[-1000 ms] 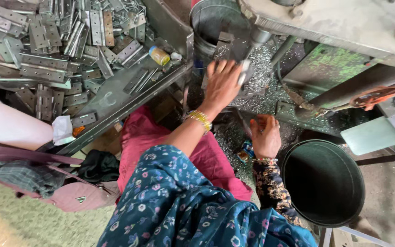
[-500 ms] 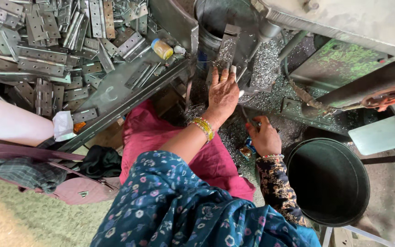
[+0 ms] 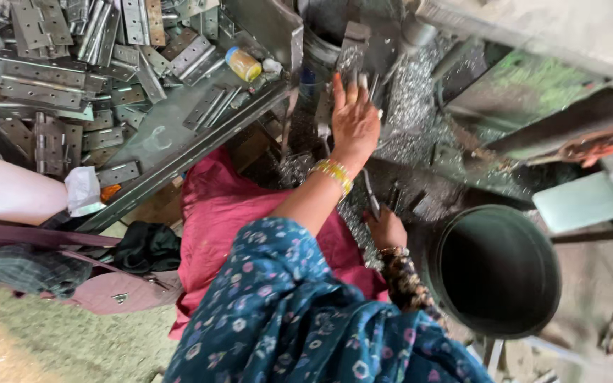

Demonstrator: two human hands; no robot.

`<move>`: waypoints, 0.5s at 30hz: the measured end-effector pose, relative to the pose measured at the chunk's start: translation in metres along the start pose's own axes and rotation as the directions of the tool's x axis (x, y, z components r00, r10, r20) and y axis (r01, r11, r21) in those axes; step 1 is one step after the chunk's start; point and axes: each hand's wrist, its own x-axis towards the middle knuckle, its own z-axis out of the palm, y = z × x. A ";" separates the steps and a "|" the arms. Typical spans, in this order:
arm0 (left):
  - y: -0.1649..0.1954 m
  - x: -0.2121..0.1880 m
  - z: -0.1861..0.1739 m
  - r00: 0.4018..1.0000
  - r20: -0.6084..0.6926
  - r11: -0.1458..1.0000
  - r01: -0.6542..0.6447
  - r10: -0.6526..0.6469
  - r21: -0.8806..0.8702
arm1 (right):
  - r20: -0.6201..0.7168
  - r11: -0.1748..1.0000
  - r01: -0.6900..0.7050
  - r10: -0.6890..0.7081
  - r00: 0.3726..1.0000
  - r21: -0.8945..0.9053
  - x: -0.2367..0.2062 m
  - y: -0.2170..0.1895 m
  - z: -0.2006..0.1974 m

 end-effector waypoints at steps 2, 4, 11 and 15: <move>-0.005 -0.001 0.003 0.997 0.057 0.999 -0.043 0.044 -0.016 | 0.042 1.000 0.010 -0.011 0.999 0.023 0.004 0.006 0.000; -0.007 0.003 0.009 0.994 0.107 1.000 -0.019 0.018 0.003 | 0.038 0.998 0.037 -0.035 0.999 -0.051 0.012 0.010 -0.015; -0.002 0.017 0.031 0.997 -0.072 0.997 0.013 -0.007 0.081 | 0.021 0.995 0.076 -0.075 0.997 -0.071 0.009 -0.003 -0.024; -0.005 0.018 0.026 0.995 -0.101 0.997 0.000 0.009 0.080 | 0.037 1.000 0.022 -0.021 0.999 -0.021 0.001 -0.006 -0.017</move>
